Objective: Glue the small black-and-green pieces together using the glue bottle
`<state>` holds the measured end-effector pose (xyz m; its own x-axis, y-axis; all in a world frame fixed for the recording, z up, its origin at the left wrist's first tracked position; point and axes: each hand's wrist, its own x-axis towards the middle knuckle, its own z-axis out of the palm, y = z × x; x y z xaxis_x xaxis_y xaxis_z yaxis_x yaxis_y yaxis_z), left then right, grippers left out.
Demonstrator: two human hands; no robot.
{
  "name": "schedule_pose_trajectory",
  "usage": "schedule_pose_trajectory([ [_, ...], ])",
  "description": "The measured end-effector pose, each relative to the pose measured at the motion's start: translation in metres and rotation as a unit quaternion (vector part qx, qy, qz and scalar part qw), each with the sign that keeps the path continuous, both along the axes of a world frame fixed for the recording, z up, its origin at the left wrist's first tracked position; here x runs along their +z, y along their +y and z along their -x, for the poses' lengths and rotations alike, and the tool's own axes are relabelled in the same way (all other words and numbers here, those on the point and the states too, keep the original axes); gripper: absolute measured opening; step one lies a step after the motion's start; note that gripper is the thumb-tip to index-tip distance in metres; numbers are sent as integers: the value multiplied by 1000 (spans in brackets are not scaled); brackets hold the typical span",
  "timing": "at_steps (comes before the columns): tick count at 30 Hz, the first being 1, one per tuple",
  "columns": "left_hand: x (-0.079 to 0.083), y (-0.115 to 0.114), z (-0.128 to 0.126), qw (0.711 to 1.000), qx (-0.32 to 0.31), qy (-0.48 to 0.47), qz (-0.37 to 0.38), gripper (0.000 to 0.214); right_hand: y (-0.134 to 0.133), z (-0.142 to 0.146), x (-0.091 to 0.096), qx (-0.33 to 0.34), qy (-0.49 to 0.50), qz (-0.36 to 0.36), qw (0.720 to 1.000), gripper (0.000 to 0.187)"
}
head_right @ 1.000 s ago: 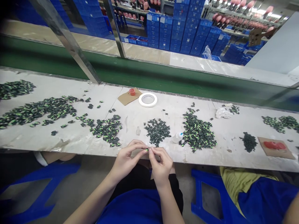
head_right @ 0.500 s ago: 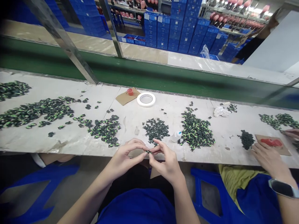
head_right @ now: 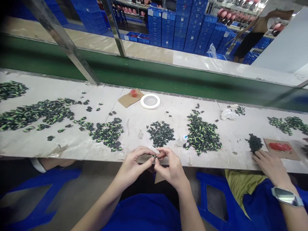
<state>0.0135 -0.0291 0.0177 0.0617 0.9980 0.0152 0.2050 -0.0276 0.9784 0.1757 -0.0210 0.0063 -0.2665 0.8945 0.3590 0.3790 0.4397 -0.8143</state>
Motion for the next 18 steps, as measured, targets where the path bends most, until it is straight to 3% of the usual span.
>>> schedule_pose_trajectory([
  [3,-5,3,3,999,-50,-13,9,17,-2,-12,7,-7,-19,-24,1000,28],
  [5,-8,10,15,999,-45,14,1,31,0,-28,13,-38,-29,-66,997,20],
  [8,-12,24,46,985,85,145,-36,32,11,-59,13,-183,11,-127,975,17],
  [10,-14,33,68,947,186,260,-44,20,24,-77,5,-319,56,-155,933,13],
  [12,-15,42,83,911,233,336,-49,16,38,-88,-4,-397,57,-132,906,13],
  [15,-17,52,91,878,245,408,-51,13,54,-91,-11,-434,-11,-128,892,21],
  [18,-21,57,90,866,225,445,-46,12,54,-88,-10,-415,-89,-175,888,29],
])
